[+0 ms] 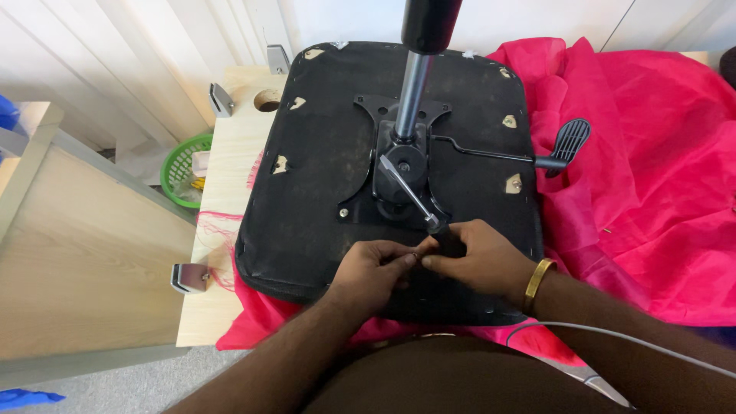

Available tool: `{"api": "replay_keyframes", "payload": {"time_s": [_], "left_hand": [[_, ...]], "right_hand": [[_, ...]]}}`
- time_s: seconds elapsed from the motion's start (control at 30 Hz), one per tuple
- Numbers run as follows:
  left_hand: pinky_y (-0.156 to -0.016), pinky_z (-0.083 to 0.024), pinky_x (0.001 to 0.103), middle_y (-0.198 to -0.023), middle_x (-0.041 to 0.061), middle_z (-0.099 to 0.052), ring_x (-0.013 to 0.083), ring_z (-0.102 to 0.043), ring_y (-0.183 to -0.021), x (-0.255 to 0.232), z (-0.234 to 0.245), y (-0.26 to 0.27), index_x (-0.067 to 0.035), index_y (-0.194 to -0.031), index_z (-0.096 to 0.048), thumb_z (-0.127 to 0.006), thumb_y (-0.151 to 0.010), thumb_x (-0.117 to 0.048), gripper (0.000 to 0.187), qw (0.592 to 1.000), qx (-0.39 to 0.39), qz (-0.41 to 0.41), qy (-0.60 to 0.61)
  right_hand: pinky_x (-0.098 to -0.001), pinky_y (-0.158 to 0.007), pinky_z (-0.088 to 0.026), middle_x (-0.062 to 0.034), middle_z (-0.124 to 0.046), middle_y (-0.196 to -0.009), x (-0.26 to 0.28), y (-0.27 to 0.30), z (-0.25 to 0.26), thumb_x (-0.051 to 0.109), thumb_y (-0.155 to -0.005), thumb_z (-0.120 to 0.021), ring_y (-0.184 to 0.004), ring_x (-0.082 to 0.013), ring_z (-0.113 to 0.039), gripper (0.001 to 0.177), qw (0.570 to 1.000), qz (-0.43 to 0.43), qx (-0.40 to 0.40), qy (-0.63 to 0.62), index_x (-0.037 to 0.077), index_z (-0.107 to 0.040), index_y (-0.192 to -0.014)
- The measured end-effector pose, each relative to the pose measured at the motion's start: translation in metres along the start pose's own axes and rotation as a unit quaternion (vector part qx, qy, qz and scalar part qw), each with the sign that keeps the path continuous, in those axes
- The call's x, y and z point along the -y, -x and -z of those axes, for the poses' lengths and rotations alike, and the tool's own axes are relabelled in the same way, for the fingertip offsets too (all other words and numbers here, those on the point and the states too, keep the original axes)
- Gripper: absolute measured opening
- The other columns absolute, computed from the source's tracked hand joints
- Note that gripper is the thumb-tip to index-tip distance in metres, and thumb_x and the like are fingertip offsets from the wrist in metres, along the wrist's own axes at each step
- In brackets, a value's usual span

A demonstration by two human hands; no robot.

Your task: The person uses a screwdriver to remove screws from the underside of an office chair seat. They unscrew multiple fasteners from the central mounting plate and the seat corners, placing the screws on a nearby pink cloth.

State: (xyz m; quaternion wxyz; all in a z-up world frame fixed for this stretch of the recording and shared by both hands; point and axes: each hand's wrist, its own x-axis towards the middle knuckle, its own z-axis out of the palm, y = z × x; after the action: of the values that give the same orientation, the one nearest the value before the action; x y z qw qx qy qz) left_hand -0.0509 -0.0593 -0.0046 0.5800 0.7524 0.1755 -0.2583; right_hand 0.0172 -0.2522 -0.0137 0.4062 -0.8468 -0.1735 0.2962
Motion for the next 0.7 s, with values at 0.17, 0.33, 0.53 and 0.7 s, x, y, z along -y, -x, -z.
{"api": "replay_keyframes", "payload": {"time_s": [0.17,0.33,0.53,0.7], "left_hand": [[-0.076,-0.059,0.029,-0.090,0.002,-0.075,0.0098,-0.068,-0.079,0.008,0.002,-0.012,-0.011,-0.112,-0.075,-0.062,-0.099,-0.026,0.025,0.999,-0.032,-0.003,0.020],[-0.074,-0.061,0.030,-0.087,0.004,-0.075,0.0144,-0.071,-0.078,0.019,0.021,-0.025,-0.007,-0.107,-0.077,-0.068,-0.093,-0.024,0.023,0.989,-0.130,-0.030,0.068],[-0.072,-0.057,0.034,-0.078,0.012,-0.076,0.0187,-0.074,-0.073,0.038,0.057,-0.041,-0.004,-0.100,-0.078,-0.071,-0.090,-0.029,0.028,0.944,-0.310,-0.098,-0.051],[-0.063,-0.055,0.035,-0.075,0.008,-0.073,0.0172,-0.068,-0.062,0.039,0.128,-0.081,-0.007,-0.102,-0.076,-0.071,-0.093,-0.031,0.027,0.932,-0.355,-0.077,-0.003]], "right_hand": [[-0.0304,-0.093,-0.055,-0.0050,-0.083,-0.099,-0.009,-0.004,0.001,0.020,-0.083,-0.076,-0.096,-0.0128,-0.075,0.032,0.999,0.044,0.021,0.019,0.012,-0.079,-0.114],[-0.0297,-0.096,-0.053,-0.0049,-0.083,-0.104,-0.026,-0.006,0.001,0.022,-0.085,-0.076,-0.100,-0.0134,-0.075,0.031,0.999,0.040,0.013,0.010,0.011,-0.078,-0.114],[-0.0313,-0.087,-0.056,-0.0043,-0.075,-0.091,-0.043,0.000,-0.001,0.019,-0.083,-0.079,-0.089,-0.0144,-0.068,0.027,1.000,-0.027,0.007,0.008,0.011,-0.079,-0.109],[-0.0291,-0.085,-0.055,-0.0013,-0.074,-0.090,-0.047,-0.001,0.000,0.015,-0.082,-0.079,-0.088,-0.0115,-0.068,0.024,0.999,-0.007,0.014,-0.033,0.009,-0.079,-0.105]]}}
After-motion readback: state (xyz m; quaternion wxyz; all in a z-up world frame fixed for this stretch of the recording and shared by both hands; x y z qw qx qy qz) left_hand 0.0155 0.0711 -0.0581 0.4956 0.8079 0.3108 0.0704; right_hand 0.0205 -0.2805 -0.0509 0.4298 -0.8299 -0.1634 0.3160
